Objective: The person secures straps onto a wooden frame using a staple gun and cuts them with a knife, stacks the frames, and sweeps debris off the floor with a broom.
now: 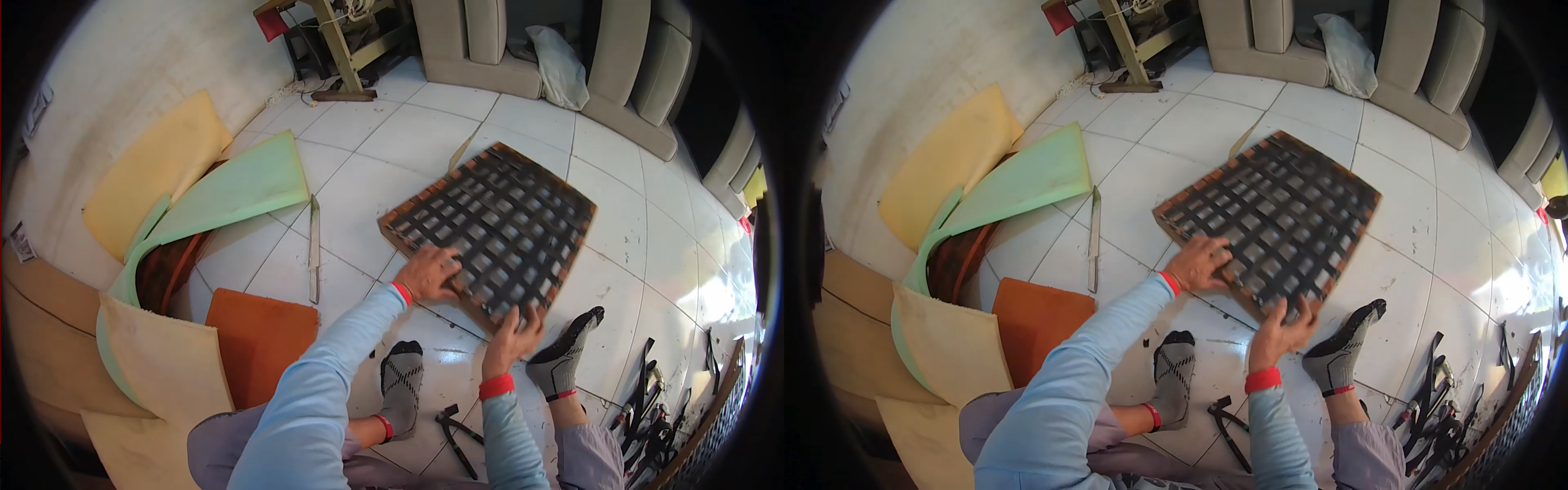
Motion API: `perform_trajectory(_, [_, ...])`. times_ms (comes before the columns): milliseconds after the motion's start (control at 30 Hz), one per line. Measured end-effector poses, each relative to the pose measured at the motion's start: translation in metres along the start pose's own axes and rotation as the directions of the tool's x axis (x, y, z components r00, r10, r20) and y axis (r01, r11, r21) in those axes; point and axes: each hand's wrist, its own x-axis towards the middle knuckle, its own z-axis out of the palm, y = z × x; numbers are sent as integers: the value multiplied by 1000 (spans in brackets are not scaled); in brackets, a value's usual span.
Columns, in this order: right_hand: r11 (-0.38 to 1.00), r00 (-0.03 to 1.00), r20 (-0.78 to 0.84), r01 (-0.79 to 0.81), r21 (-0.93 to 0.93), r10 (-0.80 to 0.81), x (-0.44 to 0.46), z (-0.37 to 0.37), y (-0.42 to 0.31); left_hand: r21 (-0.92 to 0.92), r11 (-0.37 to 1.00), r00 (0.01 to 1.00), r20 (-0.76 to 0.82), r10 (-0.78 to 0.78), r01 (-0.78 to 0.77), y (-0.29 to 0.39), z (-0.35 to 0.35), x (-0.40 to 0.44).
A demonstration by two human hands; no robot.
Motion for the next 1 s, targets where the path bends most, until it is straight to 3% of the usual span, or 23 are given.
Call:
perform_trajectory(33, [995, 993, 73, 88, 43, -91, 10, 10, -3, 61, 996, 998, 1, -69, 68, -11, -6, -5])
perform_trajectory(100, [959, 871, 437, 120, 255, -225, 37, 16, -14, 78, 957, 960, -34, -279, 281, -48, -14, -16])
perform_trajectory(133, [922, 784, 574, -3, 386, -237, 53, 20, -13, 28, 906, 906, -55, -419, 421, -72, -9, -31])
perform_trajectory(167, [862, 678, 685, -148, 485, -269, 70, 22, -12, 13, 747, 745, -90, -661, 664, -100, 0, -57])
perform_trajectory(200, [890, 642, 695, -43, 453, -323, 85, 19, -17, -6, 531, 527, -112, -843, 848, -122, 1, -85])
perform_trajectory(233, [924, 656, 667, 131, 360, -353, 99, 11, -24, 217, 420, 427, 15, -904, 881, -127, -24, -109])
perform_trajectory(267, [910, 646, 648, 209, 359, -404, 115, 2, -19, 542, 360, 365, 103, -925, 760, -139, -30, -143])
perform_trajectory(300, [921, 657, 646, 263, 287, -389, 126, -19, -26, 607, 375, 283, 245, -927, 700, -141, -57, -166])
perform_trajectory(333, [942, 663, 672, 270, 198, -331, 140, -39, -25, 588, 409, 201, 387, -900, 698, -143, -84, -179])
perform_trajectory(400, [919, 653, 704, 394, -1, -279, 161, -99, -27, 556, 566, 245, 547, -801, 609, -166, -119, -225])
perform_trajectory(433, [883, 603, 754, 465, -67, -260, 173, -136, -29, 625, 577, 187, 577, -795, 526, -180, -136, -250])
perform_trajectory(467, [817, 587, 751, 565, -114, -301, 185, -175, -12, 673, 597, 119, 614, -780, 437, -146, -160, -222])
perform_trajectory(500, [790, 598, 762, 581, -197, -249, 192, -220, -12, 649, 694, 169, 681, -712, 311, -199, -155, -267])
perform_trajectory(567, [729, 725, 682, 520, -445, -101, 194, -314, -8, 427, 817, 429, 701, -569, 387, -165, -177, -232])
perform_trajectory(633, [647, 862, 489, 448, -617, -131, 188, -407, 21, 202, 874, 640, 613, -465, 441, -118, -187, -200])
perform_trajectory(700, [533, 931, 223, 349, -770, -288, 152, -489, 48, 156, 850, 563, 688, -459, 503, -54, -200, -160])
perform_trajectory(733, [520, 957, 32, 185, -834, -289, 124, -514, 62, 151, 889, 569, 720, -398, 431, -41, -199, -149])
perform_trajectory(767, [561, 940, -133, 71, -825, -315, 94, -537, 88, 153, 920, 568, 746, -348, 362, -30, -200, -140])
perform_trajectory(833, [500, 864, -247, 7, -866, -439, 12, -550, 126, 153, 942, 570, 763, -305, 299, -6, -205, -121])
perform_trajectory(900, [517, 901, -267, -57, -854, -343, -74, -537, 156, 143, 943, 580, 758, -299, 299, 19, -206, -85])
perform_trajectory(933, [659, 931, -351, -202, -725, -100, -113, -529, 178, 143, 957, 608, 746, -272, 253, 29, -207, -66])
perform_trajectory(1000, [334, 941, -335, -298, -894, -57, -178, -503, 207, 141, 976, 666, 714, -217, 167, 47, -212, -24])
